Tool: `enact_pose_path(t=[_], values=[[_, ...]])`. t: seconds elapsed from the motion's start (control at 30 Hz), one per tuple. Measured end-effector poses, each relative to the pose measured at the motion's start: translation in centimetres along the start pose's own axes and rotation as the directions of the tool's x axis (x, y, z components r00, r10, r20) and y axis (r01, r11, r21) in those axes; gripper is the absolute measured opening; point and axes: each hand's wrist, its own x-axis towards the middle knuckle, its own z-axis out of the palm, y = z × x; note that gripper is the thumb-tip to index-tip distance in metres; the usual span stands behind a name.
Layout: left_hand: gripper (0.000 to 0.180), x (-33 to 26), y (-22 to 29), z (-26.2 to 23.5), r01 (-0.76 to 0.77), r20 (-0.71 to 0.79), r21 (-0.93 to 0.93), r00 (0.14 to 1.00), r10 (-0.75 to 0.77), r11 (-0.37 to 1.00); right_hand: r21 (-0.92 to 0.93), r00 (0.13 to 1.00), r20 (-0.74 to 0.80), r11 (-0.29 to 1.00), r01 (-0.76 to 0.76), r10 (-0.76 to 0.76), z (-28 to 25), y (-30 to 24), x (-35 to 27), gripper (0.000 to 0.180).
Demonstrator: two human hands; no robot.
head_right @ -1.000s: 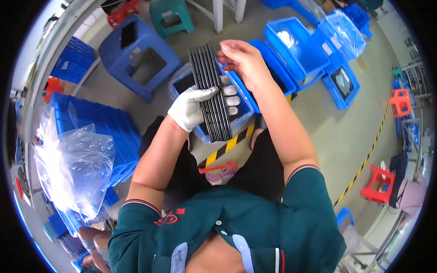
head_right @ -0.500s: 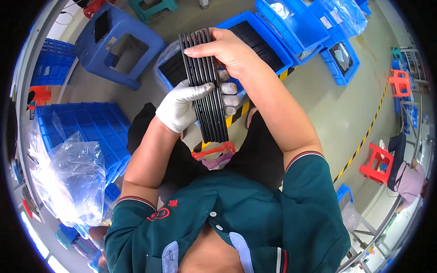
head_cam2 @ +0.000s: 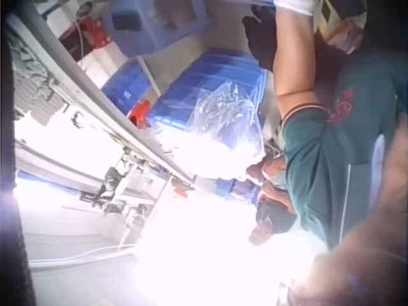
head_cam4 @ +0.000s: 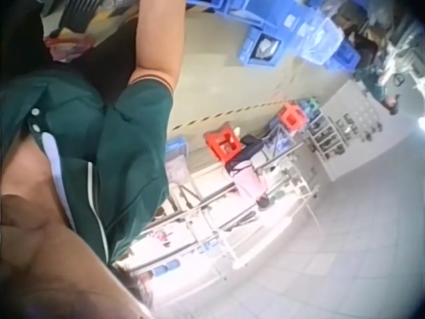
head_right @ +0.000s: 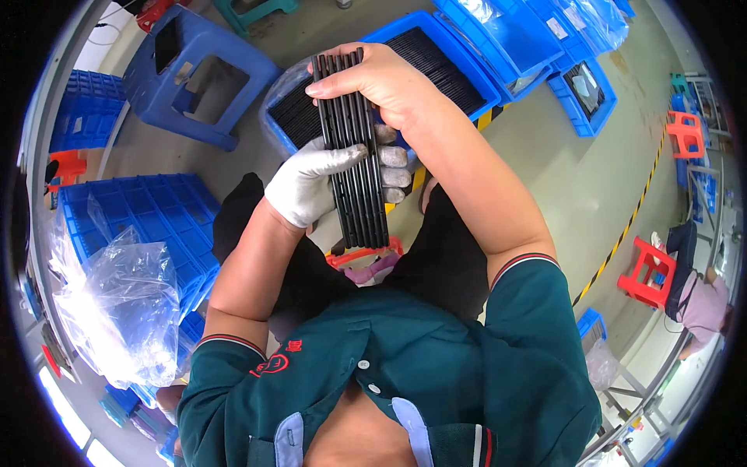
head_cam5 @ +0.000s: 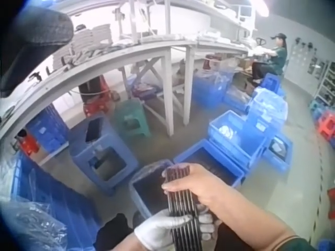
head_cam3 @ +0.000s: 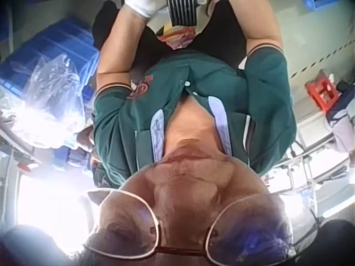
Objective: Inspecting and organizing thin black metal rods taken from industrial storage bins.
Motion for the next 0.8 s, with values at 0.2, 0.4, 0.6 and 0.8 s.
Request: enact_pose_path(t=[0.2,0.4,0.6,0.8], values=[[0.049,0.1,-0.3,0.1,0.012,-0.022,0.018,1.000,-0.012,1.000,-0.008,0.998,-0.054,1.000,-0.017,0.016,-0.2,0.6,-0.2,0.042],[0.046,0.1,-0.5,-0.6,0.006,-0.039,-0.048,0.999,-0.008,0.999,-0.001,0.999,-0.042,1.000,-0.022,0.022,-0.3,0.2,-0.3,0.044],[0.045,0.3,-0.4,-0.5,-0.052,-0.048,-0.059,0.998,0.049,0.997,-0.037,0.997,-0.051,0.998,-0.059,0.057,-0.9,0.1,-0.7,0.042],[0.046,0.0,-0.4,-0.7,-0.042,-0.071,-0.016,0.997,0.040,0.999,-0.053,0.995,-0.062,0.996,-0.076,0.073,-0.9,0.4,-0.3,0.036]])
